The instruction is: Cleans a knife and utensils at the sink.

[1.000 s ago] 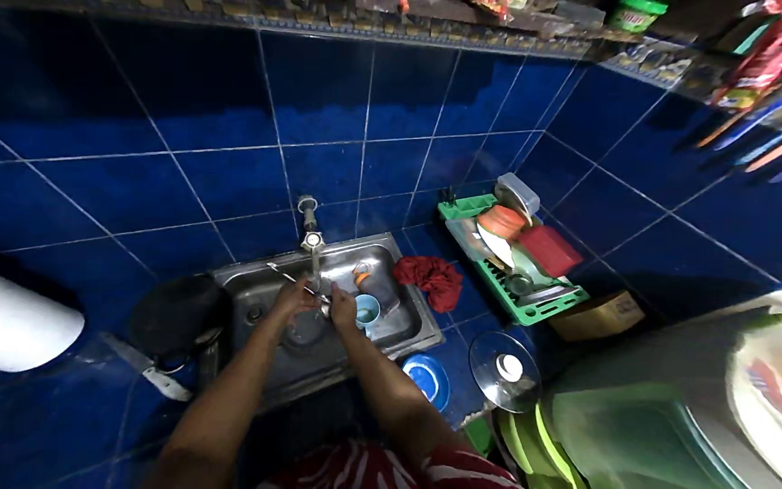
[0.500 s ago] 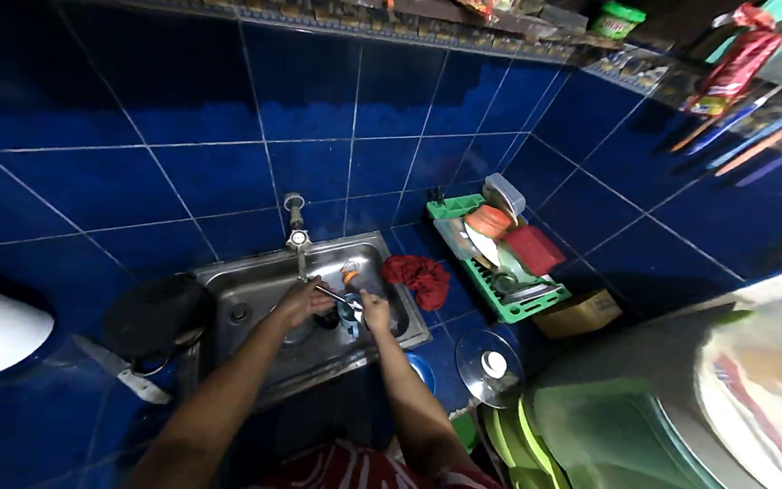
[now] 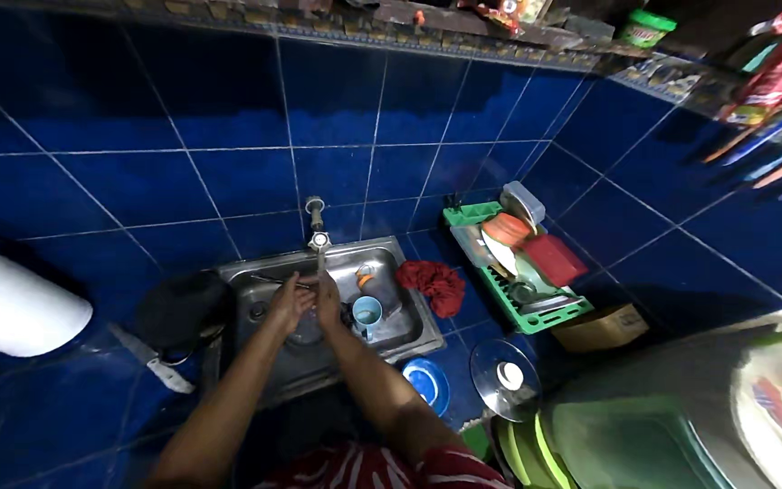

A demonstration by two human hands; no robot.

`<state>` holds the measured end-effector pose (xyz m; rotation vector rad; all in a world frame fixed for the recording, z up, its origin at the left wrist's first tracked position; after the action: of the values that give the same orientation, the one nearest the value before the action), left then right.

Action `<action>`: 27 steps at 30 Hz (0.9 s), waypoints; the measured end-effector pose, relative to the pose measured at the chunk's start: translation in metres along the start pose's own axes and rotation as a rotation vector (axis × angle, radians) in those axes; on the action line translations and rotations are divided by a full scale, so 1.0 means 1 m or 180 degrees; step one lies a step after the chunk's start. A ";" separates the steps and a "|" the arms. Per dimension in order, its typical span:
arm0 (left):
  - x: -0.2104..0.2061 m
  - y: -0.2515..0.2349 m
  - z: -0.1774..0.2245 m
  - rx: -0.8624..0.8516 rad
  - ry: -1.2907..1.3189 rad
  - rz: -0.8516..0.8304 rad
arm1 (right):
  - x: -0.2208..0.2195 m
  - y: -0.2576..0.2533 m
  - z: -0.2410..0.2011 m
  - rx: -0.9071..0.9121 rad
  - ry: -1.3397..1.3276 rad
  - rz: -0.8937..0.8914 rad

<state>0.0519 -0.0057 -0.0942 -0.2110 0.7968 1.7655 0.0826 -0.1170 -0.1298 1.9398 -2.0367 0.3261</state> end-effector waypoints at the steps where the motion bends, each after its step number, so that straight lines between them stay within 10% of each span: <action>1: 0.001 0.006 0.000 -0.0023 0.0048 0.0033 | 0.002 -0.001 0.006 -0.0297 -0.0071 -0.0210; 7: -0.002 0.007 -0.007 -0.0160 0.0023 0.0062 | -0.004 0.012 -0.011 -0.0034 0.0094 -0.0049; 22: -0.024 -0.019 -0.017 0.0365 0.0253 -0.0634 | 0.118 0.025 0.093 -0.1504 0.0199 0.0193; 27: -0.021 -0.027 -0.049 0.0552 0.0158 -0.0505 | 0.101 0.029 0.063 -0.0463 0.0477 0.0285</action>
<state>0.0718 -0.0479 -0.1313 -0.1972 0.9385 1.5388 0.0461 -0.2319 -0.1490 1.6904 -1.9952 0.3239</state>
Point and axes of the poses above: each hand's wrist, its own y-axis away from the middle knuckle, its own x-axis out of the back of the hand, z = x × y, the point moved 7 cm from there along -y, towards the middle knuckle, and after that the axes turned 13 degrees about y, right-handed, at the moved point
